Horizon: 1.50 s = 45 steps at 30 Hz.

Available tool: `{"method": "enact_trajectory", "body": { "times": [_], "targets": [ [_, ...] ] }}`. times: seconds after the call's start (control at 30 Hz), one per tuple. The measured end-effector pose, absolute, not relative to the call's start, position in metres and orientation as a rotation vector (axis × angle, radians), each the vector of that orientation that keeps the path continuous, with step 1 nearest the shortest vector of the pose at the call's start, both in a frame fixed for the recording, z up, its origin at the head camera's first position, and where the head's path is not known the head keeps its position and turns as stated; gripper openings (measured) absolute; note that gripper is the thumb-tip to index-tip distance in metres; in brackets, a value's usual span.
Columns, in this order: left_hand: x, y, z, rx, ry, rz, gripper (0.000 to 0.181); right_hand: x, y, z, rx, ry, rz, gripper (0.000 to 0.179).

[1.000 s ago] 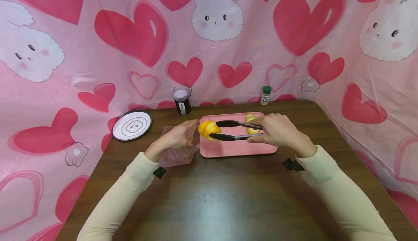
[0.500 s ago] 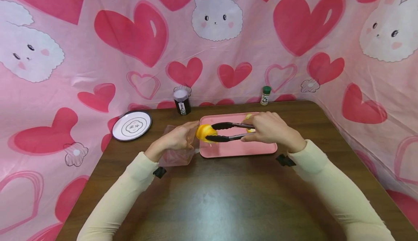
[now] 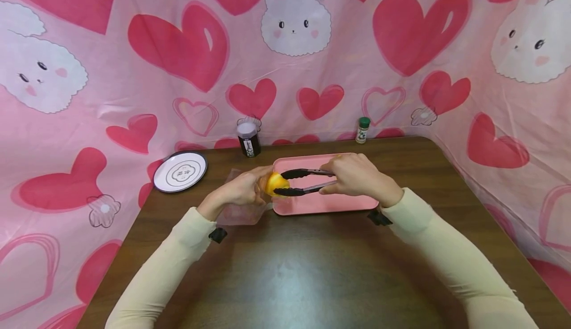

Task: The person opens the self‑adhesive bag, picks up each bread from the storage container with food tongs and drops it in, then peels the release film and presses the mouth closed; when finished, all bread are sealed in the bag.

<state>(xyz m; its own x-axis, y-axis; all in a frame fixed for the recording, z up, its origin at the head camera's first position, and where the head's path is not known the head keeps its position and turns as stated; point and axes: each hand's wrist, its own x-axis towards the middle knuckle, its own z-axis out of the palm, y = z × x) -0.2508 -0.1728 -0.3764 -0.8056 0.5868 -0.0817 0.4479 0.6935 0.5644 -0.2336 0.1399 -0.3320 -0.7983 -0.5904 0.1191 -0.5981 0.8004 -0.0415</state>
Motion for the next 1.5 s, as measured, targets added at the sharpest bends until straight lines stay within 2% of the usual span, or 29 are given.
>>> {"method": "enact_trajectory", "body": {
  "times": [0.23, 1.0, 1.5],
  "targets": [
    [-0.253, -0.173, -0.377, 0.832, 2.698, 0.744, 0.103, -0.234, 0.136, -0.335, 1.025, -2.807, 0.05, 0.038],
    [-0.25, -0.171, -0.375, 0.83, 2.643, 0.813, 0.101, -0.233, 0.122, -0.342, 1.084, -2.654, -0.08, 0.054],
    [-0.247, -0.169, -0.376, 0.82, 2.632, 0.79, 0.1, -0.232, 0.112, -0.344, 1.096, -2.683, -0.08, 0.052]
  ]
}}
